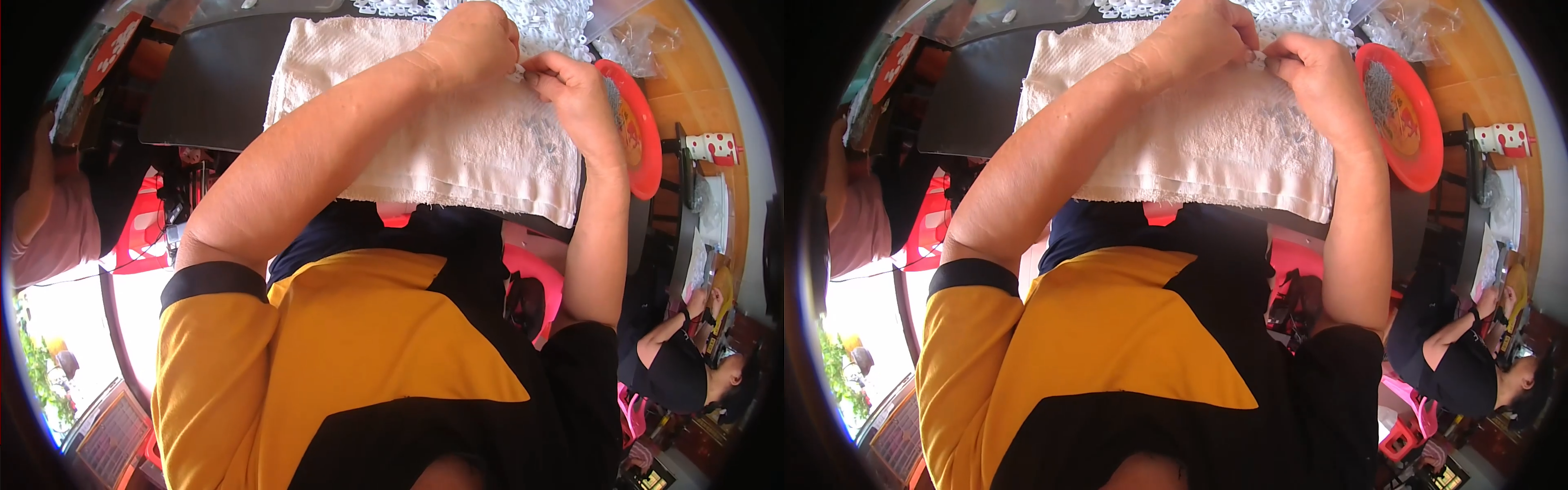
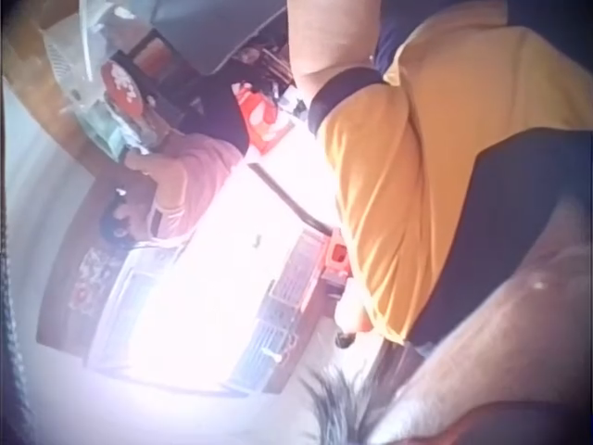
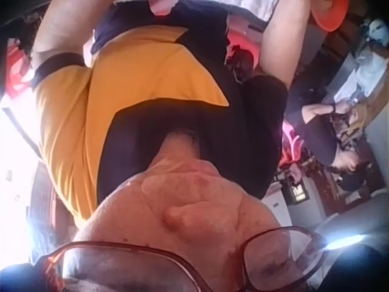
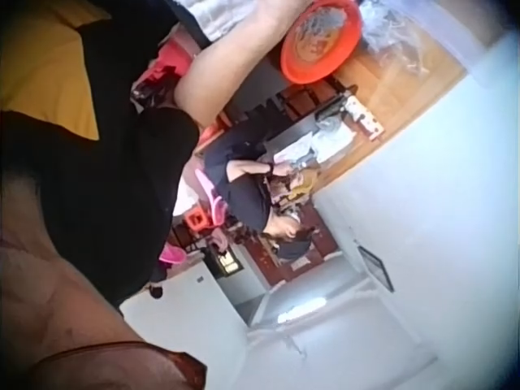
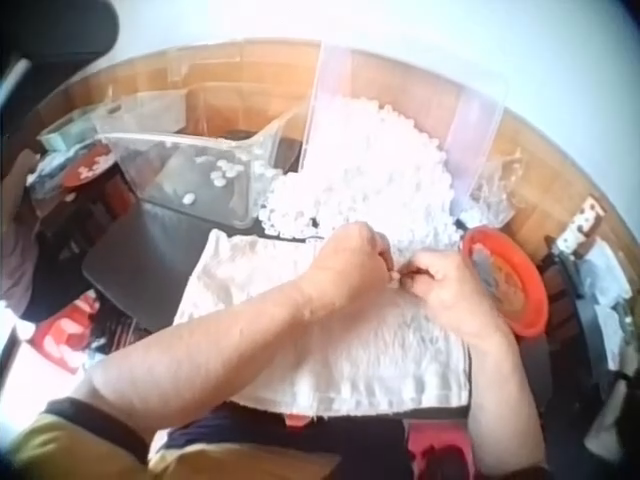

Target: Inspecting small white plastic components by hand on a workstation towel.

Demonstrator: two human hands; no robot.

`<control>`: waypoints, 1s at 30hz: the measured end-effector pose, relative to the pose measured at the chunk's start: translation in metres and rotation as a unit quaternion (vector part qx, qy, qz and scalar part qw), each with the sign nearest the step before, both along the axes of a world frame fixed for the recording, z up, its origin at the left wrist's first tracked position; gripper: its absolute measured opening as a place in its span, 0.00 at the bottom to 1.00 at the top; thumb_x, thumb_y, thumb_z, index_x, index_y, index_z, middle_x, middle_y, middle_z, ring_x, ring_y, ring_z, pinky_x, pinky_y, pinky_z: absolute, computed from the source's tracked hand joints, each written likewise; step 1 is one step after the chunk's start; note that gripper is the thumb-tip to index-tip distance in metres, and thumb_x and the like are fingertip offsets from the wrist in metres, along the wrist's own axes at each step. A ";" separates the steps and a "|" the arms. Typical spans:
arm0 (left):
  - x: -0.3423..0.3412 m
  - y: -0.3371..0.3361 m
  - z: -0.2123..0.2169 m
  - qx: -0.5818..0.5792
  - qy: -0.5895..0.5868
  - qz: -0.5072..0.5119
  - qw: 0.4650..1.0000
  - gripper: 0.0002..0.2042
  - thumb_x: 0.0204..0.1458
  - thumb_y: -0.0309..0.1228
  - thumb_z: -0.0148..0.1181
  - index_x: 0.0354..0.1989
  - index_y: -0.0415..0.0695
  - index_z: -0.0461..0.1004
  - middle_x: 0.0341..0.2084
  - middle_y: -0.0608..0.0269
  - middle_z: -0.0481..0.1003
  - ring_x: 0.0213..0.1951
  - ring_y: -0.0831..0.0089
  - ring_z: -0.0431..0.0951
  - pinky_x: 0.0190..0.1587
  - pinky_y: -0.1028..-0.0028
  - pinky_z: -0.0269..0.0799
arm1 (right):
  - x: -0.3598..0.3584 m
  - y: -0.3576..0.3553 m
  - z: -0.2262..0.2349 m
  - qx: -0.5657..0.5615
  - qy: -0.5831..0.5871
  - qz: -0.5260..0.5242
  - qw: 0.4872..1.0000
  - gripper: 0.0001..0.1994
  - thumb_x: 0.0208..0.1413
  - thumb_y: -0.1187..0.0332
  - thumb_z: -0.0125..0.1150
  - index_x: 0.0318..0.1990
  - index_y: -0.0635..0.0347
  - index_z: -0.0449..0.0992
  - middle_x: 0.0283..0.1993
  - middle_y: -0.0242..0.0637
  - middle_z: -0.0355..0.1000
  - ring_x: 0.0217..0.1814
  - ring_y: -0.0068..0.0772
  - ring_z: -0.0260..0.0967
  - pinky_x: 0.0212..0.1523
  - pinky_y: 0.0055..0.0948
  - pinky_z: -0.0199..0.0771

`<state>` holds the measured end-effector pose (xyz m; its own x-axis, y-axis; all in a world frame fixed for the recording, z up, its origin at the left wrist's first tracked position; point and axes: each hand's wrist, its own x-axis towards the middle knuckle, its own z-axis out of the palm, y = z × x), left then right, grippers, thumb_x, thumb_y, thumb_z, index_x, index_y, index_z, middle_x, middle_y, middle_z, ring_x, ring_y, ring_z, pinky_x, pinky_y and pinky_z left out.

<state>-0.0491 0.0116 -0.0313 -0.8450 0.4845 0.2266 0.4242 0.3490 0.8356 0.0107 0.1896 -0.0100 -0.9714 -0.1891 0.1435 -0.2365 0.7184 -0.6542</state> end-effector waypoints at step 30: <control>0.003 -0.002 -0.011 0.038 0.128 -0.042 0.990 0.04 0.40 0.23 0.57 0.22 0.38 0.79 0.22 0.43 0.75 0.25 0.51 0.77 0.33 0.63 0.73 | 0.009 -0.014 -0.002 0.189 0.172 0.039 0.966 0.08 0.53 0.78 0.53 0.40 0.66 0.74 0.34 0.47 0.76 0.36 0.47 0.75 0.38 0.34 0.72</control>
